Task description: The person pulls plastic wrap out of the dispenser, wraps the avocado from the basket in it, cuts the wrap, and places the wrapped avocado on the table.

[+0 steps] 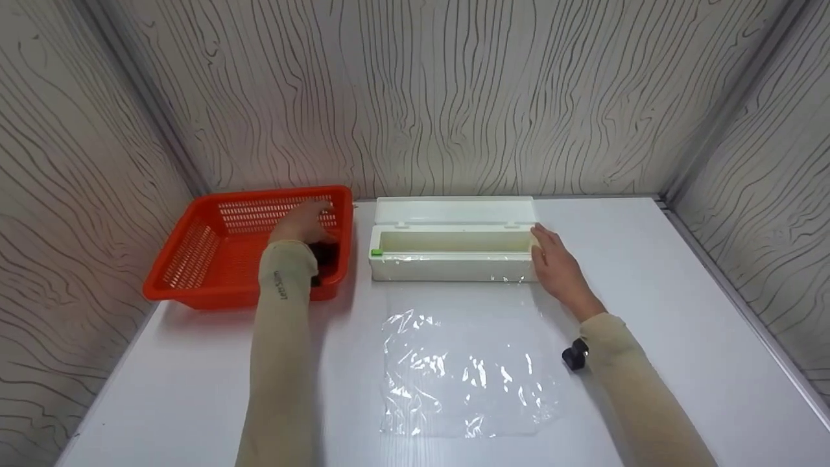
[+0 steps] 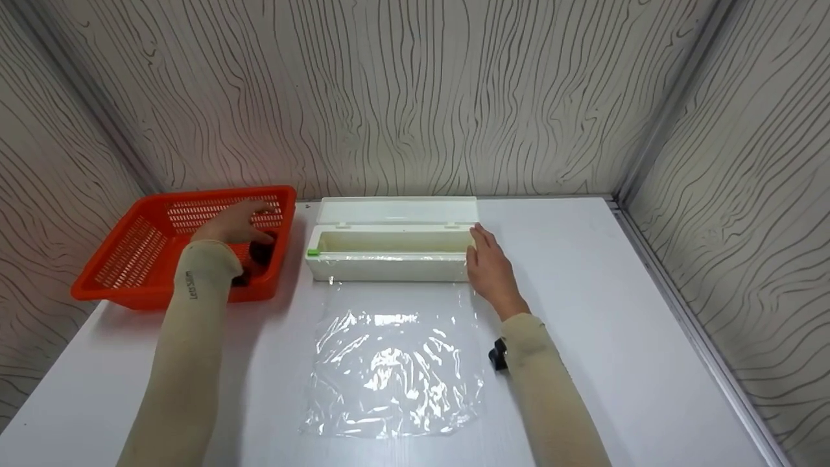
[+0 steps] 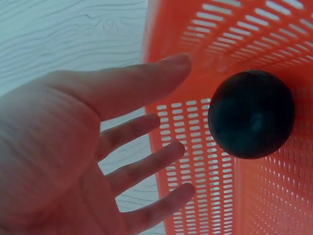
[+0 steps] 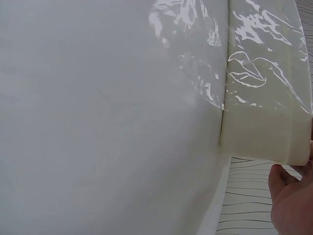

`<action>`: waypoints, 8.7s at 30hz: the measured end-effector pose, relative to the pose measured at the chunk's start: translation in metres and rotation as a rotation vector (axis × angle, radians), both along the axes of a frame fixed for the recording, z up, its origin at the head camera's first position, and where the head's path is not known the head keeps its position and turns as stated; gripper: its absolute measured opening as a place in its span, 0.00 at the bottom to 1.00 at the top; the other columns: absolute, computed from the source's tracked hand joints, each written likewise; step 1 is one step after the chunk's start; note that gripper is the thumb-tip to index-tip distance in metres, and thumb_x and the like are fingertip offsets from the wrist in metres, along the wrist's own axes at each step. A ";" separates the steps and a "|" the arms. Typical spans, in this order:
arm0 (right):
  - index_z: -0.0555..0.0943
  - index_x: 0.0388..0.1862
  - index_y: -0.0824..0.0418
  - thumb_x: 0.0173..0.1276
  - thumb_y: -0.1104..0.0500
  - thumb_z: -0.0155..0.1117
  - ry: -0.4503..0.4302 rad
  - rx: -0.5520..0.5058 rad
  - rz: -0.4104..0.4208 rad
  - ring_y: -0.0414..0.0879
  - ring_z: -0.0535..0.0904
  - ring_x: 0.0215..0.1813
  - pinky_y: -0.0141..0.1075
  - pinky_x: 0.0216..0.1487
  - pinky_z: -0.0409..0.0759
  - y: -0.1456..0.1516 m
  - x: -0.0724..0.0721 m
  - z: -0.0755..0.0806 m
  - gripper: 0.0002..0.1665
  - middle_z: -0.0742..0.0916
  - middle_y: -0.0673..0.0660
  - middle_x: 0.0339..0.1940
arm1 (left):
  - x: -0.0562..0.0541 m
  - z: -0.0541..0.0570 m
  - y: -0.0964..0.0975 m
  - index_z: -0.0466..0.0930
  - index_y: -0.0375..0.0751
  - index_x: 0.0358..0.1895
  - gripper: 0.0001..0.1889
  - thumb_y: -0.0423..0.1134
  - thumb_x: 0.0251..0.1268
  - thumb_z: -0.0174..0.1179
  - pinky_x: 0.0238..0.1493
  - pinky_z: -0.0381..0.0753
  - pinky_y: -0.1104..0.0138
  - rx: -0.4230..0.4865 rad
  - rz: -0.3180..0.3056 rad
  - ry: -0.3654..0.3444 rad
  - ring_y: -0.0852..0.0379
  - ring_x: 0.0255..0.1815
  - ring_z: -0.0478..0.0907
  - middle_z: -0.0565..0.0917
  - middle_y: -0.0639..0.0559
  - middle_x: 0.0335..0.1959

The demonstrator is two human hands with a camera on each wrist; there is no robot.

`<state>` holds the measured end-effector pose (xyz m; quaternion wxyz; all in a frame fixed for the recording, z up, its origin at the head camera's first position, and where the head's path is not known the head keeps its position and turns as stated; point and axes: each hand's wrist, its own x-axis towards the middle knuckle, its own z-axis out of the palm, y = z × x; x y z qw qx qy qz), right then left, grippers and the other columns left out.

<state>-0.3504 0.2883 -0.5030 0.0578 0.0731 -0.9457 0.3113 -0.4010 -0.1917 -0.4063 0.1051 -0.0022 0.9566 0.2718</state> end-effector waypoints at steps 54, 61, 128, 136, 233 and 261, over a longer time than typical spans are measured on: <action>0.54 0.83 0.65 0.87 0.53 0.37 0.009 -0.020 0.007 0.66 0.51 0.84 0.57 0.84 0.48 -0.002 0.001 0.000 0.33 0.58 0.66 0.85 | 0.012 0.019 -0.007 0.69 0.56 0.76 0.41 0.31 0.60 0.73 0.66 0.75 0.38 -0.024 0.098 -0.107 0.35 0.72 0.67 0.69 0.40 0.75; 0.53 0.84 0.63 0.87 0.52 0.36 -0.013 -0.021 -0.010 0.65 0.50 0.85 0.56 0.84 0.48 -0.004 0.000 0.003 0.33 0.57 0.65 0.85 | 0.021 0.008 0.003 0.71 0.55 0.75 0.42 0.30 0.56 0.75 0.70 0.72 0.40 -0.120 0.052 -0.132 0.37 0.68 0.69 0.72 0.37 0.69; 0.54 0.84 0.64 0.86 0.53 0.35 0.004 -0.008 -0.014 0.65 0.51 0.85 0.56 0.84 0.49 -0.011 -0.008 -0.002 0.33 0.57 0.66 0.85 | 0.073 0.044 0.046 0.80 0.53 0.63 0.30 0.35 0.55 0.76 0.60 0.85 0.53 -0.111 -0.667 0.396 0.45 0.62 0.76 0.71 0.51 0.68; 0.55 0.83 0.65 0.86 0.54 0.35 0.022 -0.017 -0.003 0.65 0.52 0.84 0.56 0.84 0.49 -0.011 -0.008 -0.001 0.33 0.58 0.66 0.85 | 0.087 0.033 0.072 0.80 0.56 0.62 0.29 0.37 0.55 0.74 0.55 0.86 0.56 -0.151 -0.794 0.425 0.47 0.58 0.78 0.73 0.51 0.68; 0.55 0.83 0.64 0.86 0.54 0.36 0.026 -0.041 -0.009 0.64 0.52 0.85 0.55 0.84 0.50 -0.011 -0.007 -0.002 0.32 0.58 0.64 0.85 | 0.126 -0.081 0.157 0.70 0.58 0.73 0.36 0.37 0.61 0.72 0.68 0.75 0.65 -0.050 -1.154 0.251 0.57 0.65 0.77 0.75 0.57 0.70; 0.54 0.84 0.63 0.86 0.52 0.37 0.007 -0.044 -0.009 0.64 0.51 0.85 0.56 0.84 0.49 -0.010 -0.007 -0.001 0.33 0.57 0.64 0.85 | 0.132 -0.077 0.148 0.68 0.60 0.75 0.37 0.44 0.63 0.72 0.67 0.78 0.58 -0.069 -1.095 0.279 0.54 0.68 0.77 0.70 0.58 0.76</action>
